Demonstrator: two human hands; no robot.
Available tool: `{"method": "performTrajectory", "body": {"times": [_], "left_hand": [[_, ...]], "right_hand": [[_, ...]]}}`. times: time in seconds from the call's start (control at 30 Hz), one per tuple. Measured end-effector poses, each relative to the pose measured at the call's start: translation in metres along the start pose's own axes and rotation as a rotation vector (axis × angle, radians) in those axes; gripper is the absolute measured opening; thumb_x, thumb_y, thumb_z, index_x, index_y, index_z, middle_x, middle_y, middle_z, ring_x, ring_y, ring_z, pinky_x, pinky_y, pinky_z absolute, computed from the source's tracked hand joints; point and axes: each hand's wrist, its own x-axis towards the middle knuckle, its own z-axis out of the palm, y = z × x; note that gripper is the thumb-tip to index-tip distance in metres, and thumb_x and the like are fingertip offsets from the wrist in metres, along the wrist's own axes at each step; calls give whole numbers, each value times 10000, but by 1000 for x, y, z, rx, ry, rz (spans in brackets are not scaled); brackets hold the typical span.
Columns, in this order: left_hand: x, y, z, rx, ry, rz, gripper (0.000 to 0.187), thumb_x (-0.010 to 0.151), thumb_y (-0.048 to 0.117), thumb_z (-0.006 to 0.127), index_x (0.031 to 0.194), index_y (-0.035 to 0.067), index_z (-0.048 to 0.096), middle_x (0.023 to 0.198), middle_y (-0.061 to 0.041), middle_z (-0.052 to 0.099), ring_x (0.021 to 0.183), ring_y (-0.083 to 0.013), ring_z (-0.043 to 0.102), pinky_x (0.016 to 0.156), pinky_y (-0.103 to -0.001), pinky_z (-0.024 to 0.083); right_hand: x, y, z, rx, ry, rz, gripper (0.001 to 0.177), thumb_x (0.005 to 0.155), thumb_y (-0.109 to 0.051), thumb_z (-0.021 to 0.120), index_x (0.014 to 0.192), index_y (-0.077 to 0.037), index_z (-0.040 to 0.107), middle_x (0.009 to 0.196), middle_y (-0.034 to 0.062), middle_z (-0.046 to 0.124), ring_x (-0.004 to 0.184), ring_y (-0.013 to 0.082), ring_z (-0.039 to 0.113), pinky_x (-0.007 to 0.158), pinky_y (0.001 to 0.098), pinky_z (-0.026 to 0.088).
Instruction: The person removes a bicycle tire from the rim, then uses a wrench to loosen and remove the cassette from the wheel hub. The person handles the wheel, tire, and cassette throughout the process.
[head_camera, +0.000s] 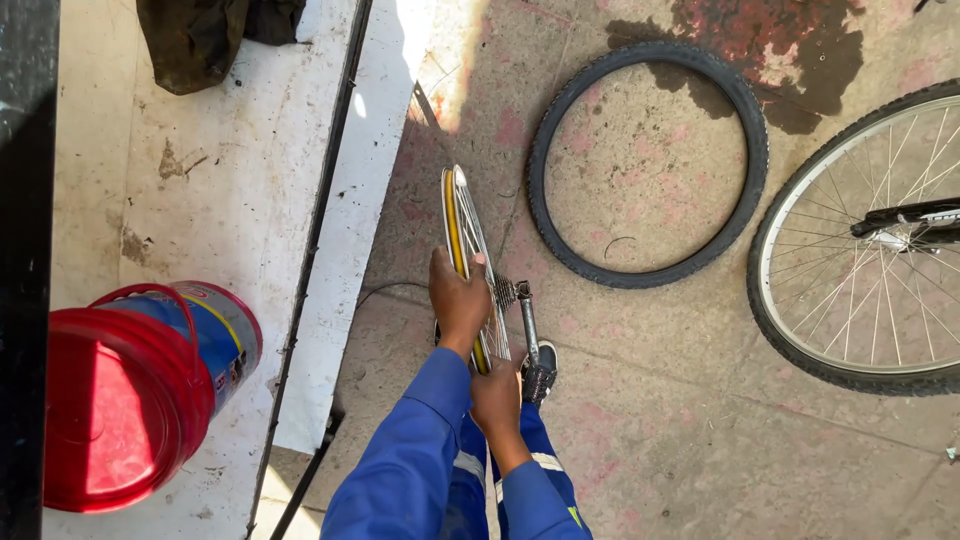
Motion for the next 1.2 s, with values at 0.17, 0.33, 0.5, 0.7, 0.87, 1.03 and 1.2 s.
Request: {"method": "performTrajectory", "body": {"times": [0.17, 0.33, 0.5, 0.7, 0.87, 1.03, 1.2], "left_hand": [[6, 2, -1, 1, 1, 140, 292, 964, 333, 568, 980, 76, 430, 831, -92, 468, 748, -223, 451, 622, -413, 367], [11, 24, -20, 0, -28, -113, 447, 909, 475, 550, 1071, 59, 531, 972, -106, 597, 852, -246, 580, 695, -406, 473], [12, 29, -35, -25, -44, -242, 693, 842, 624, 501, 1244, 68, 598, 1255, -127, 591, 1115, -307, 609, 892, -448, 518], [-5, 21, -36, -34, -32, -374, 746, 805, 640, 567, 1261, 76, 394, 1293, -165, 470, 1024, -299, 604, 766, -442, 536], [-49, -8, -26, 223, 135, -428, 482, 859, 471, 627, 1123, 89, 496, 1247, -154, 484, 1184, -340, 460, 947, -509, 429], [-58, -3, -27, 118, 50, -413, 450, 911, 473, 578, 1067, 54, 525, 983, -110, 652, 822, -283, 648, 672, -431, 507], [-54, 18, -34, 66, 110, -254, 527, 871, 403, 655, 1167, -14, 527, 1166, -291, 595, 1168, -481, 558, 1006, -537, 441]], "right_hand": [[23, 12, 15, -4, 19, 61, 263, 735, -85, 560, 509, -60, 428, 481, 88, 446, 489, 204, 353, 475, 433, 241], [7, -14, 15, -119, 27, 72, 385, 841, -269, 628, 573, -65, 442, 606, 106, 474, 536, 231, 410, 496, 441, 258], [-9, -29, 16, -47, -16, -48, 501, 869, -229, 686, 473, -124, 398, 432, 13, 376, 430, 147, 270, 436, 393, 197], [-5, -2, 22, -14, -25, -20, 433, 801, -142, 637, 467, -117, 363, 437, 18, 345, 447, 151, 258, 441, 392, 182], [5, 16, 21, -20, 35, 201, 198, 826, -198, 325, 640, -131, 314, 620, 94, 470, 662, 217, 319, 594, 448, 227], [20, 54, 30, -124, 62, 140, 245, 960, -234, 350, 743, -140, 414, 724, 74, 517, 684, 202, 453, 607, 422, 330], [35, 46, 36, -33, 53, 118, 271, 888, -188, 346, 650, -79, 419, 623, 135, 480, 672, 182, 423, 590, 394, 310]]}}
